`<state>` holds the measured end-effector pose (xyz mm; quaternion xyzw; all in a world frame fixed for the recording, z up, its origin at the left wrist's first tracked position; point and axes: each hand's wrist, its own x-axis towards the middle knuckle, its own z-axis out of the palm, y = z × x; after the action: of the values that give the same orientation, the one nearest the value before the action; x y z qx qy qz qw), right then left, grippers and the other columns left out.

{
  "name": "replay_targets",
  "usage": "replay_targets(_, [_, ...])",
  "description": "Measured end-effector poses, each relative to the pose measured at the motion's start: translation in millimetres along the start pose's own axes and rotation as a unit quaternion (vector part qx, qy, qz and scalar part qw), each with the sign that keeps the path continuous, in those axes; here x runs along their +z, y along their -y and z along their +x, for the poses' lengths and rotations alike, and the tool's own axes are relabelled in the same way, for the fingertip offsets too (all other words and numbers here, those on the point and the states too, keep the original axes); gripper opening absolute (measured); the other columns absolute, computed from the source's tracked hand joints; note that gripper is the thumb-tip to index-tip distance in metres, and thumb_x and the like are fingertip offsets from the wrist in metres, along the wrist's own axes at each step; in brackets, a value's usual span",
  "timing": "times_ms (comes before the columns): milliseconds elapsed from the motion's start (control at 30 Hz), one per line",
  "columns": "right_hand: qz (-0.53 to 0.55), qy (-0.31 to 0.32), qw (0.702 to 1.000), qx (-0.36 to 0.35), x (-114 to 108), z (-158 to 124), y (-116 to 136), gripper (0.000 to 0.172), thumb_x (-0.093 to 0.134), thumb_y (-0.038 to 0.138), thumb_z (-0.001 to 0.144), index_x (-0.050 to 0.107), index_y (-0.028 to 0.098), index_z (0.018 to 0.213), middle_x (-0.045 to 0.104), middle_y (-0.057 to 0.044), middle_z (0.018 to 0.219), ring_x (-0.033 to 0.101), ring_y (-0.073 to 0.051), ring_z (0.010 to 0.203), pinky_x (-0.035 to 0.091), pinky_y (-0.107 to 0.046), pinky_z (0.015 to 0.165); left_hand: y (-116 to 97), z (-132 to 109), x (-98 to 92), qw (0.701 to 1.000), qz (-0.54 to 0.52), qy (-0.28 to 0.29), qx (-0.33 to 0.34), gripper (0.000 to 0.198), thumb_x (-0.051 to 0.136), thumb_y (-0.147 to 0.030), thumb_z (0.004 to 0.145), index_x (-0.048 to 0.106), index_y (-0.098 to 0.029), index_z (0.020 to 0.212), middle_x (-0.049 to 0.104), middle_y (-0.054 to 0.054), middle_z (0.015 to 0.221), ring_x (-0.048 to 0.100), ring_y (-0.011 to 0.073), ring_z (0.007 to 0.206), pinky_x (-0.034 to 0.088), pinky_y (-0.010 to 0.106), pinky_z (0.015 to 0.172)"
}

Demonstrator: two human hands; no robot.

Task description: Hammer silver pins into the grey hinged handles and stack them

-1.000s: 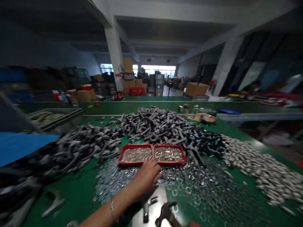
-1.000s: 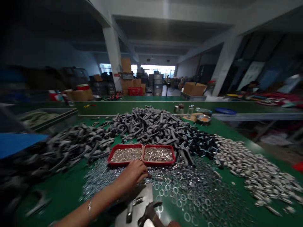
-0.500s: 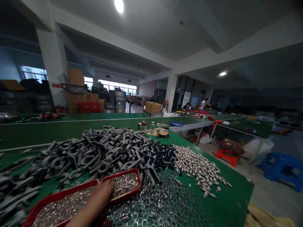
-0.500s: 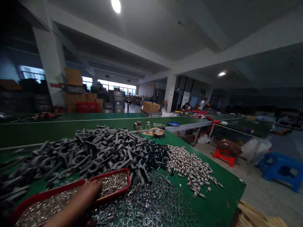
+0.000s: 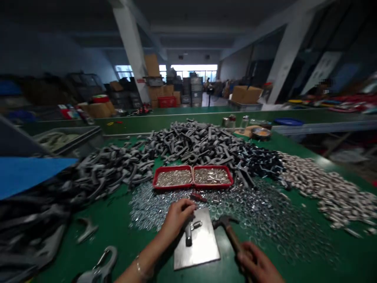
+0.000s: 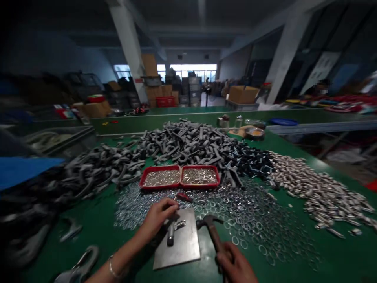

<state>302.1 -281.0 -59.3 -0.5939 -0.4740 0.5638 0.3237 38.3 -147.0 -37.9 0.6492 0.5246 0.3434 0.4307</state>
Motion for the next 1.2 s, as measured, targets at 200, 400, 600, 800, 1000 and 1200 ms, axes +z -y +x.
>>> replay_targets(200, [0.32,0.069,0.935,0.139,28,40,-13,0.044,0.074,0.056,0.079,0.059,0.02,0.101,0.051,0.008,0.059,0.039,-0.005,0.039,0.031,-0.016,0.037,32,-39,-8.8,0.996,0.077,-0.041,-0.033,0.017,0.057,-0.03,0.084,0.065,-0.018,0.075,0.068,0.005,0.082,0.063,0.0214,0.084,0.045,0.031,0.077])
replay_targets(400, [0.264,0.052,0.951,0.153,14,30,-4,0.041,0.067,0.061,0.082,0.062,0.022,0.094,0.04,0.011,0.052,0.022,-0.003,0.033,0.016,-0.015,0.031,36,-32,-0.2,0.99,0.133,-0.035,-0.015,0.016,0.054,-0.024,0.086,0.064,-0.018,0.075,0.066,0.004,0.083,0.061,0.0203,0.083,0.043,0.03,0.076])
replay_targets(600, [-0.016,-0.025,1.0,0.001,-2,27,18,0.047,0.065,0.065,0.08,0.07,0.026,0.105,0.074,-0.007,0.098,0.068,-0.025,0.084,0.056,-0.031,0.068,30,-26,-4.1,0.976,0.211,0.018,0.043,0.013,0.056,-0.02,0.09,0.062,-0.018,0.079,0.065,0.007,0.088,0.058,0.0241,0.092,0.04,0.038,0.088])
replay_targets(800, [-0.198,0.081,0.973,-0.082,0,32,56,0.034,0.051,0.052,0.095,0.07,0.029,0.112,0.076,-0.007,0.101,0.069,-0.029,0.092,0.052,-0.038,0.081,19,-37,-16.6,0.923,0.339,0.089,0.157,0.065,0.075,-0.044,0.08,0.049,-0.018,0.133,0.056,0.016,0.128,0.049,0.0352,0.117,0.034,0.055,0.103])
replay_targets(1000, [-0.257,0.087,0.954,-0.129,23,41,71,0.031,0.049,0.049,0.096,0.069,0.027,0.107,0.076,-0.009,0.094,0.07,-0.029,0.083,0.049,-0.038,0.075,34,-59,-12.4,0.95,0.28,0.109,0.083,0.109,0.079,-0.024,0.073,0.008,-0.021,0.156,0.047,0.019,0.14,0.044,0.0372,0.128,0.033,0.058,0.11])
replay_targets(1200, [-0.293,0.114,0.945,-0.095,21,61,67,0.043,0.033,0.054,0.1,0.063,0.024,0.093,0.073,-0.007,0.083,0.068,-0.024,0.077,0.048,-0.034,0.07,38,-58,-10.1,0.96,0.251,0.111,0.056,0.109,0.077,-0.02,0.071,0.009,-0.022,0.156,0.052,0.015,0.134,0.045,0.0349,0.127,0.029,0.058,0.113])
